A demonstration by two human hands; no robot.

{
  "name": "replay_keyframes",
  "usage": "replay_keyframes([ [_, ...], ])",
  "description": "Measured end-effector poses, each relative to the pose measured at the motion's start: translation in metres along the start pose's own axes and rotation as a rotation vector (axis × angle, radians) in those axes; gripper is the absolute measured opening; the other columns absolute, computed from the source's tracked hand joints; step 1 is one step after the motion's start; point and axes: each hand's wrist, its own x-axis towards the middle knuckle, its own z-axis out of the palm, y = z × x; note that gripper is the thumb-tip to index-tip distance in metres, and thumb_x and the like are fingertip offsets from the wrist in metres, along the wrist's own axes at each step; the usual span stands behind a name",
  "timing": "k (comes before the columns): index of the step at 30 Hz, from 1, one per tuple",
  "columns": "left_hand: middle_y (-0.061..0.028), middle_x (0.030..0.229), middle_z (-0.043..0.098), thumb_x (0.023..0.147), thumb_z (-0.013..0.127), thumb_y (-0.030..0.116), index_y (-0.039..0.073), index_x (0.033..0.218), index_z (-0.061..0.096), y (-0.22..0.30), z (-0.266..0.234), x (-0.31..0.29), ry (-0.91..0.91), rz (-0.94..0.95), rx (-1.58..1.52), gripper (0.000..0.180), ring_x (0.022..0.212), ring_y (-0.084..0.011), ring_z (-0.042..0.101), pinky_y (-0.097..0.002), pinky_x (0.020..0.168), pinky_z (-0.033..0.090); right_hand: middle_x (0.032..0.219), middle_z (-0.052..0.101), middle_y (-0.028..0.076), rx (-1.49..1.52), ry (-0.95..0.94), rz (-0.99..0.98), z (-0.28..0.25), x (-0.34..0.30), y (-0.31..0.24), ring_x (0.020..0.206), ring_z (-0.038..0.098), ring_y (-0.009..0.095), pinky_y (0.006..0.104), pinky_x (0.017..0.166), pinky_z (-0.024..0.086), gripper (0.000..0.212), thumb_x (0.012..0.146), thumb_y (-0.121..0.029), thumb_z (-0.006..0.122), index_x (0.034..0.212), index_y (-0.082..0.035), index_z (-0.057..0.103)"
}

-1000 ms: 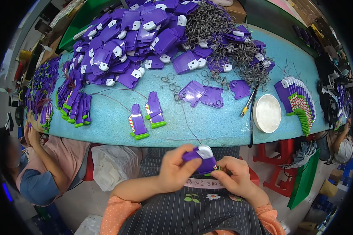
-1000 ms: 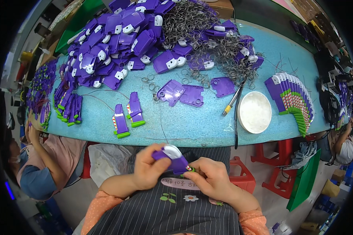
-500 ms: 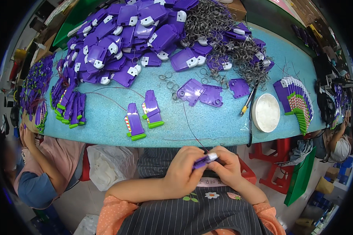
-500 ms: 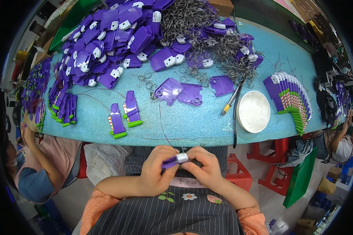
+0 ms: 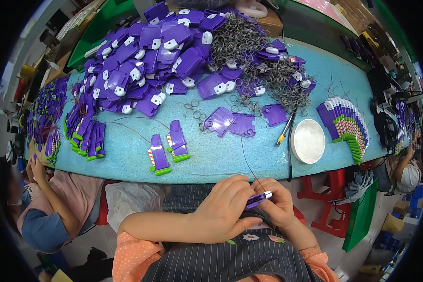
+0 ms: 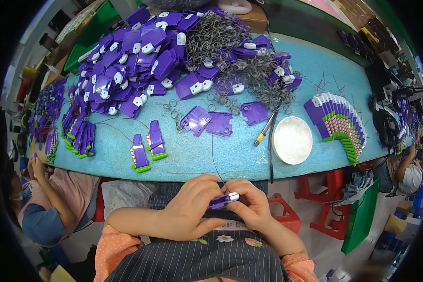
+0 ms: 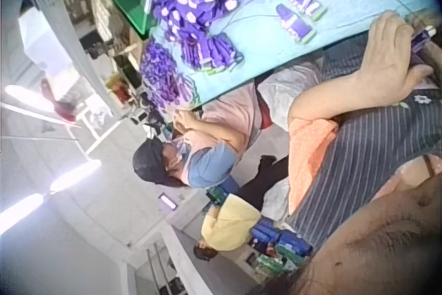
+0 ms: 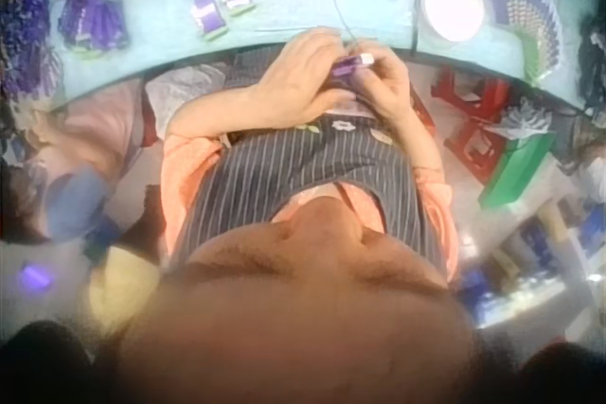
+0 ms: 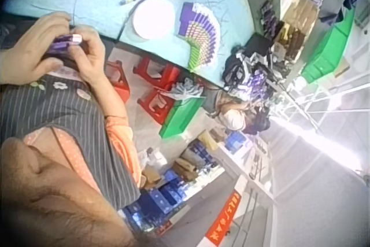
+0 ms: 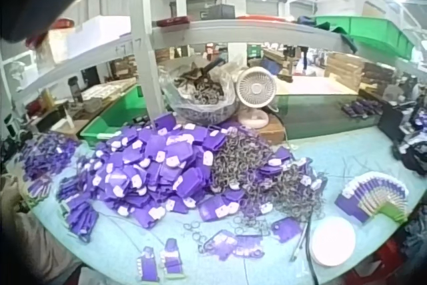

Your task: The person assembles purple plastic components by hand at a workstation. They pick up a purple plastic housing, insert a small white piece, and thread a thin wire through the assembly. The completed units are placed on the table alongside a large pile of similar parts.

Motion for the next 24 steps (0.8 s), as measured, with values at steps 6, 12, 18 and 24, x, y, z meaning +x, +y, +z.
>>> replay_keyframes([
  [6, -0.0217, 0.112, 0.055, 0.080, 0.058, 0.003, -0.004, 0.112, 0.050, -0.063, -0.052, 0.047, 0.184, -0.043, 0.400, 0.033, 0.104, -0.0384, 0.052, -0.0417, 0.091, 0.042, 0.087, 0.058, 0.009, -0.540, 0.487, -0.189, -0.039, 0.003, -0.082, 0.072, 0.056, 0.012, 0.0230, 0.065, 0.046, 0.014, 0.082, -0.009, 0.060, 0.092, -0.001, 0.055],
  [12, -0.0198, 0.100, 0.060, 0.076, 0.064, 0.009, -0.007, 0.108, 0.052, -0.120, -0.076, 0.111, 0.084, -0.176, 0.884, 0.038, 0.094, -0.0353, 0.055, -0.0394, 0.081, 0.046, 0.084, 0.058, -0.001, -1.046, 0.724, -0.297, -0.146, 0.070, -0.115, 0.072, 0.050, 0.005, 0.0191, 0.063, 0.039, 0.012, 0.084, -0.006, 0.064, 0.094, -0.002, 0.058],
  [18, -0.0142, 0.083, 0.061, 0.078, 0.063, 0.006, -0.003, 0.097, 0.057, -0.107, -0.083, 0.101, 0.268, -0.143, 0.589, 0.022, 0.077, -0.0286, 0.059, -0.0353, 0.069, 0.048, 0.085, 0.059, 0.011, -1.840, 0.652, -0.266, -0.172, 0.093, -0.074, 0.085, 0.056, 0.028, 0.0360, 0.075, 0.043, 0.026, 0.070, -0.011, 0.073, 0.091, -0.003, 0.061],
  [24, -0.0061, 0.105, 0.062, 0.091, 0.054, 0.011, 0.000, 0.117, 0.054, -0.046, -0.038, 0.017, 0.163, -0.531, -1.167, 0.027, 0.095, -0.0137, 0.058, -0.0300, 0.084, 0.046, 0.120, 0.051, 0.017, -1.044, 0.250, -0.310, -0.035, 0.067, -0.067, 0.112, 0.048, 0.034, 0.0440, 0.096, 0.037, 0.075, 0.061, -0.021, 0.082, 0.124, 0.000, 0.047],
])
